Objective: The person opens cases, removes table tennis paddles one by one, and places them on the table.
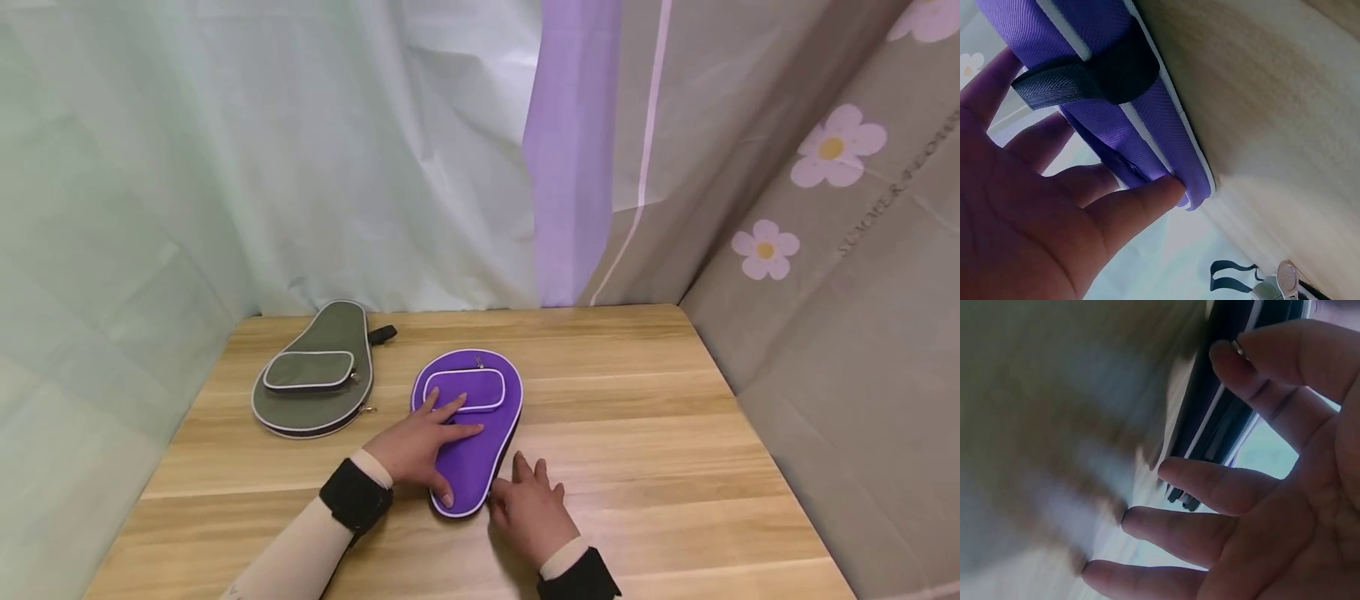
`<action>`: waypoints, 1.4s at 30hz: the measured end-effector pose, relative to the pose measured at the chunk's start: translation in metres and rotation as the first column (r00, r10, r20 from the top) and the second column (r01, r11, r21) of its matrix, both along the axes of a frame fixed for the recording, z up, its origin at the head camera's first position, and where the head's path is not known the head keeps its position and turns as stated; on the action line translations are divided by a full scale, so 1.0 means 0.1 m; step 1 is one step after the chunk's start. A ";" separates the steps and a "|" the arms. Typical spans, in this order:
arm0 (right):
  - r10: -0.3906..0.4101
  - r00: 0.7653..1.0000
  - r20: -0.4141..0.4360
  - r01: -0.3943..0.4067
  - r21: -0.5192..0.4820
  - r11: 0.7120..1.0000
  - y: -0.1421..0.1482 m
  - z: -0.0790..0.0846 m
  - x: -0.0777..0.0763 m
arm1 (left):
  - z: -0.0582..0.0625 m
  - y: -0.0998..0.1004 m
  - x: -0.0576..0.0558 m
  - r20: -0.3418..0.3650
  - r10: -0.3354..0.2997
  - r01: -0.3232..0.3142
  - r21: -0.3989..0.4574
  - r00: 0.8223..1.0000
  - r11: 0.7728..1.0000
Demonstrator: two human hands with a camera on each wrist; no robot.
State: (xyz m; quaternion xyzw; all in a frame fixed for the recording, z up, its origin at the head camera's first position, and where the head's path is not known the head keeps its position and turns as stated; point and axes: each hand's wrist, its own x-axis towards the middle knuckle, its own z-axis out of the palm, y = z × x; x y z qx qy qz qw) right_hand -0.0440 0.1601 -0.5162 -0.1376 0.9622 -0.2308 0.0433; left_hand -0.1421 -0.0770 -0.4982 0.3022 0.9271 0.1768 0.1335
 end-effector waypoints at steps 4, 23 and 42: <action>-0.002 1.000 -0.015 0.001 -0.007 1.000 -0.02 0.00 0.06 | 0.00 0.01 -0.01 -0.006 0.005 -0.005 -0.010 1.000 1.000; -0.020 0.987 -0.162 0.002 -0.114 0.993 -0.06 -0.39 0.28 | 0.00 0.11 0.02 -0.044 0.023 -0.025 -0.041 0.999 0.999; -0.032 0.993 -0.113 0.016 -0.140 0.990 -0.23 -0.06 0.35 | 0.00 0.13 0.03 -0.067 0.027 -0.030 -0.050 0.997 0.998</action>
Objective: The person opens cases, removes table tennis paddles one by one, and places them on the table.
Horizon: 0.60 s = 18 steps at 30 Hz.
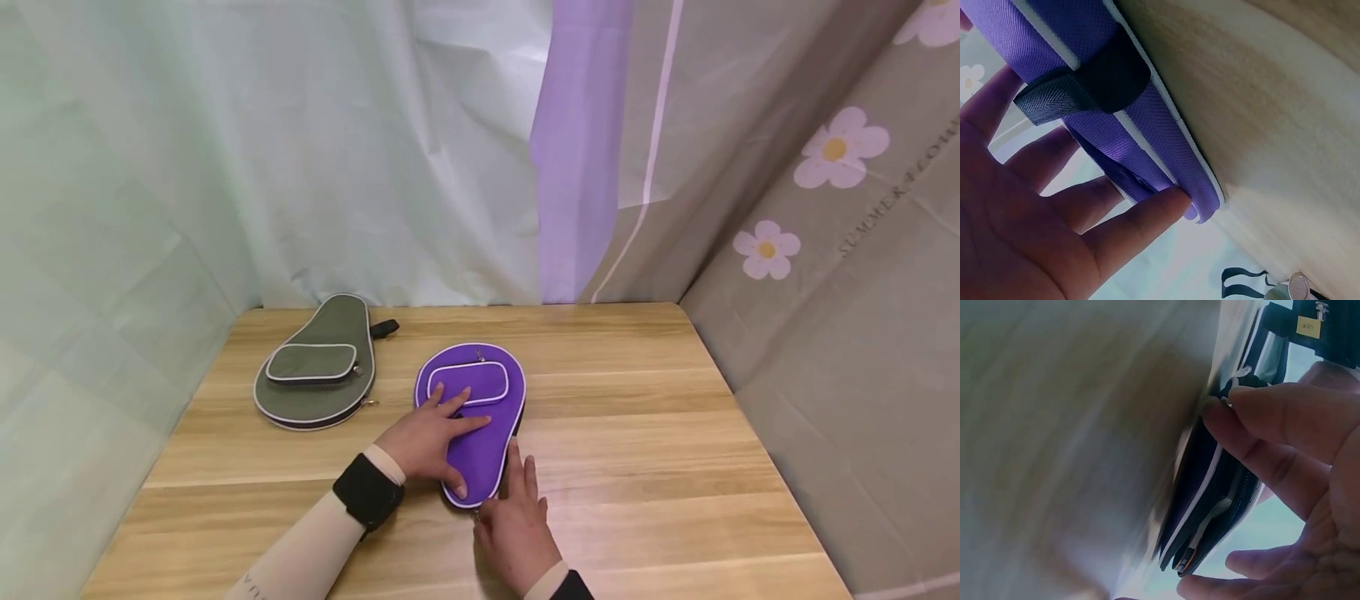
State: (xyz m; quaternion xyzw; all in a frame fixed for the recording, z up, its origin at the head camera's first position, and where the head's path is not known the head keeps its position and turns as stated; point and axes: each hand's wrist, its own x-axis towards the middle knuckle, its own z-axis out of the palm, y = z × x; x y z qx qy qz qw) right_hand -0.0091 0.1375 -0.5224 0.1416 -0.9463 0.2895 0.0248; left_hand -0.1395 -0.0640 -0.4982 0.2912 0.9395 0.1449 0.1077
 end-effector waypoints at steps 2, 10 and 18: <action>0.005 1.000 -0.002 -0.005 0.006 1.000 -0.01 0.00 0.00 | 0.01 0.00 0.00 -0.007 0.001 -0.001 -0.001 1.000 1.000; 0.040 0.999 -0.021 -0.039 0.025 0.999 -0.14 -0.01 0.01 | 0.03 0.00 0.01 -0.026 0.000 -0.001 -0.017 1.000 1.000; 0.071 0.991 -0.116 -0.069 0.020 0.997 -0.29 -0.01 -0.02 | 0.02 0.02 0.03 -0.076 -0.003 0.000 -0.041 0.997 0.999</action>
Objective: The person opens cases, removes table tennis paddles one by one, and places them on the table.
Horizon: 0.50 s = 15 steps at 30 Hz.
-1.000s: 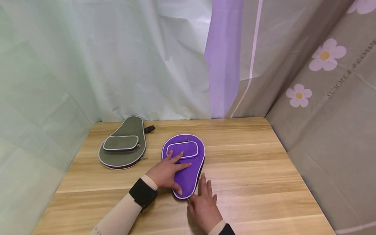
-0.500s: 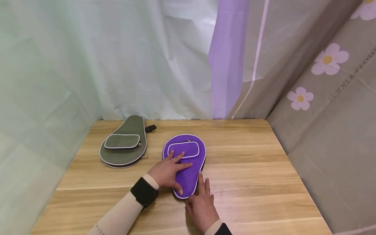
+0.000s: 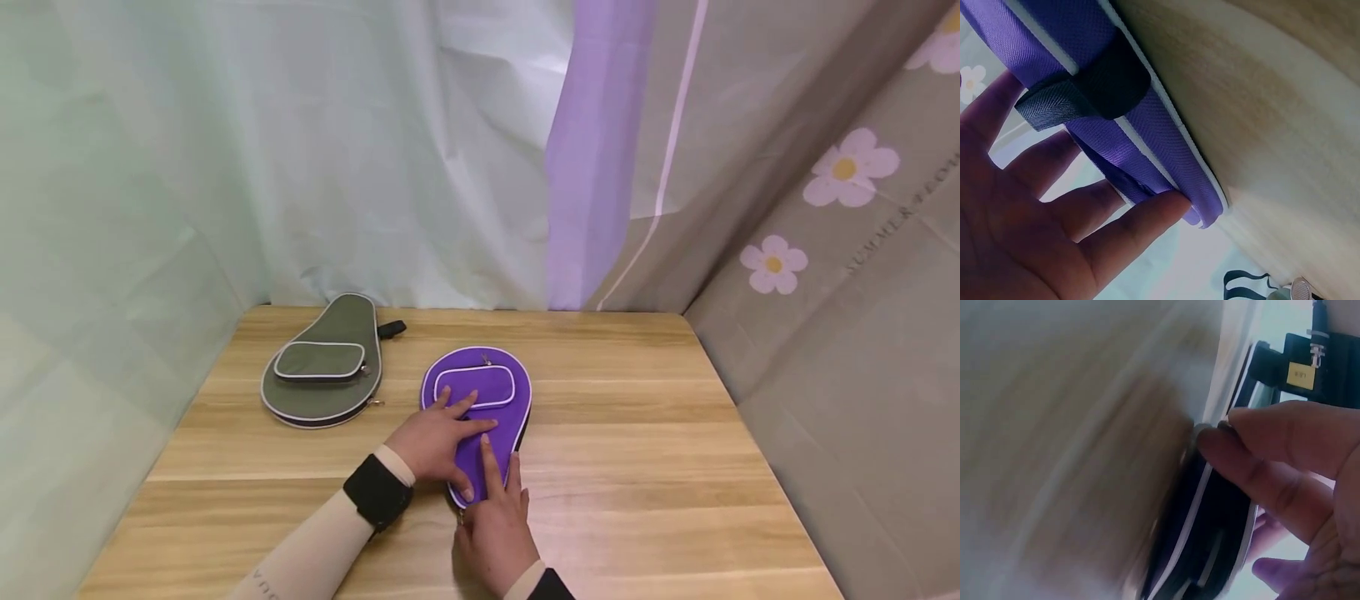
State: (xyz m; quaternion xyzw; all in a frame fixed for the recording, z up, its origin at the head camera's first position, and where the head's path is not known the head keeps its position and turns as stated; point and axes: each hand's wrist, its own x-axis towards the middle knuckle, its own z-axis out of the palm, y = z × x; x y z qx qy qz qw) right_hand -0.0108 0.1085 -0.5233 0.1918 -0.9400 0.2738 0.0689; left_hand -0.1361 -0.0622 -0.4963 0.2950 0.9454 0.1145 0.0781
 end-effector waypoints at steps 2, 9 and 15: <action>-0.010 1.000 0.010 0.010 0.004 1.000 0.00 0.01 0.01 | -0.01 0.03 0.01 0.000 -0.005 0.005 -0.006 1.000 1.000; -0.028 0.999 0.045 0.027 0.034 0.999 0.03 0.08 0.00 | 0.02 0.09 -0.01 -0.002 -0.028 0.028 -0.007 1.000 1.000; -0.049 0.997 0.059 0.044 0.071 0.996 0.08 0.11 -0.01 | 0.13 -0.08 -0.12 0.039 -0.012 0.013 -0.009 0.999 1.000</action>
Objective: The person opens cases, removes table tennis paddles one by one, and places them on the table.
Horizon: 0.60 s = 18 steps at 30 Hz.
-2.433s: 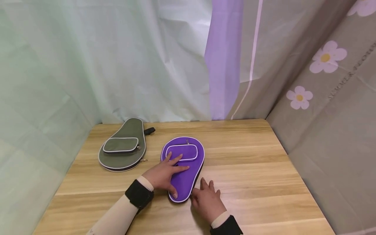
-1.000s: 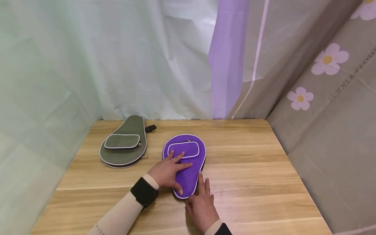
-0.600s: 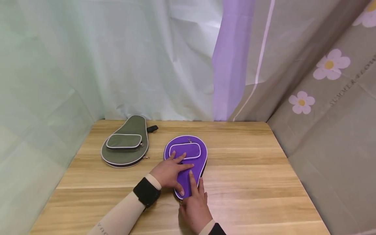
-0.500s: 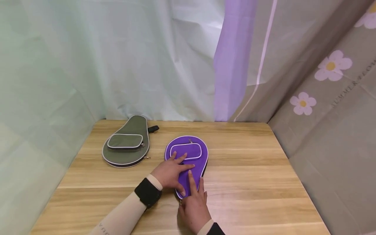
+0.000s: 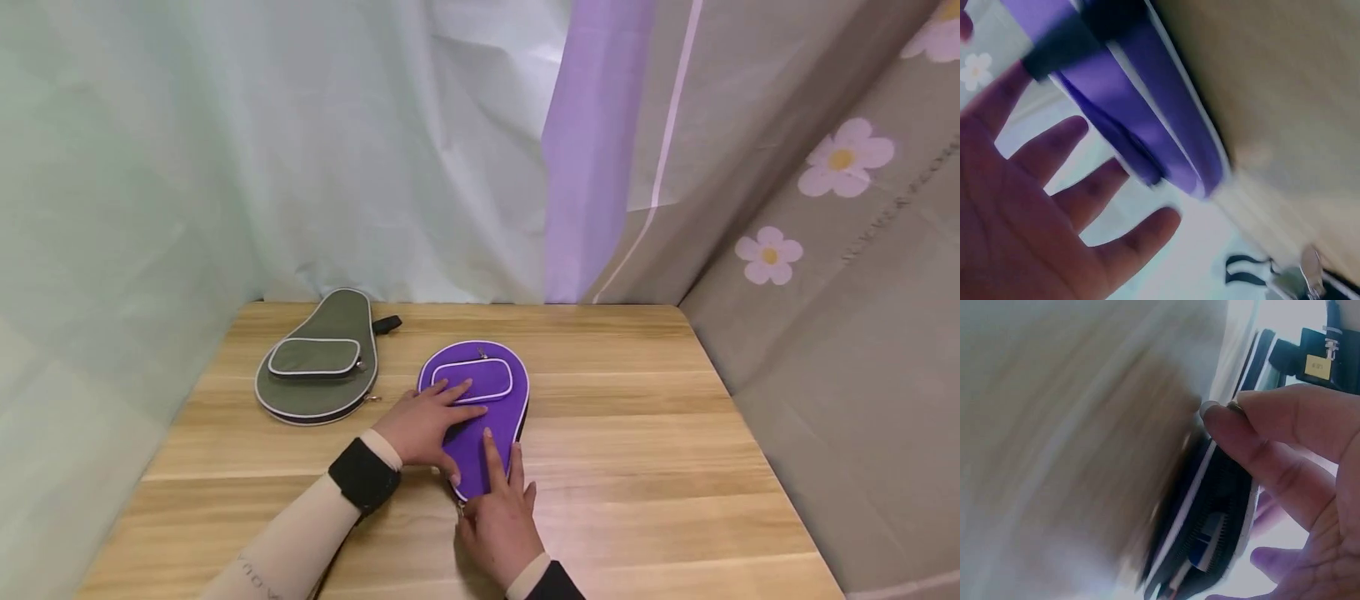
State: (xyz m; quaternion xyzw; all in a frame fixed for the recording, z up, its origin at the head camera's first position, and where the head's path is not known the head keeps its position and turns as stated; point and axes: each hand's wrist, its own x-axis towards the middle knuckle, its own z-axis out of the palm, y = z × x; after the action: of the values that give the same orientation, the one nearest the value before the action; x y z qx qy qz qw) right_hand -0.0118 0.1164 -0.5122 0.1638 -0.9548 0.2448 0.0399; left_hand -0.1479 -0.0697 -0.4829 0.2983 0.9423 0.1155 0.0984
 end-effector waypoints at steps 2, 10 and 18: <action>-0.018 1.000 0.006 0.018 0.001 1.000 0.03 0.00 0.02 | 0.01 -0.05 -0.04 0.005 0.013 -0.013 -0.013 1.000 1.000; -0.087 0.995 -0.042 0.088 0.017 0.996 0.15 0.00 0.04 | -0.09 0.00 -0.10 -0.044 0.019 -0.020 -0.038 0.999 0.999; -0.093 0.989 -0.113 0.095 0.010 0.995 0.15 -0.05 0.03 | -0.08 0.08 -0.03 -0.105 0.036 -0.042 -0.049 0.994 0.998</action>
State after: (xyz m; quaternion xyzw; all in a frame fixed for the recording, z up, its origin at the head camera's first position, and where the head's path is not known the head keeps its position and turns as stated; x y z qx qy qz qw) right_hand -0.0084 0.1317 -0.5167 0.1324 -0.9595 0.2258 0.1040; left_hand -0.1512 -0.0615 -0.4907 0.2829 0.9545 0.0775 0.0545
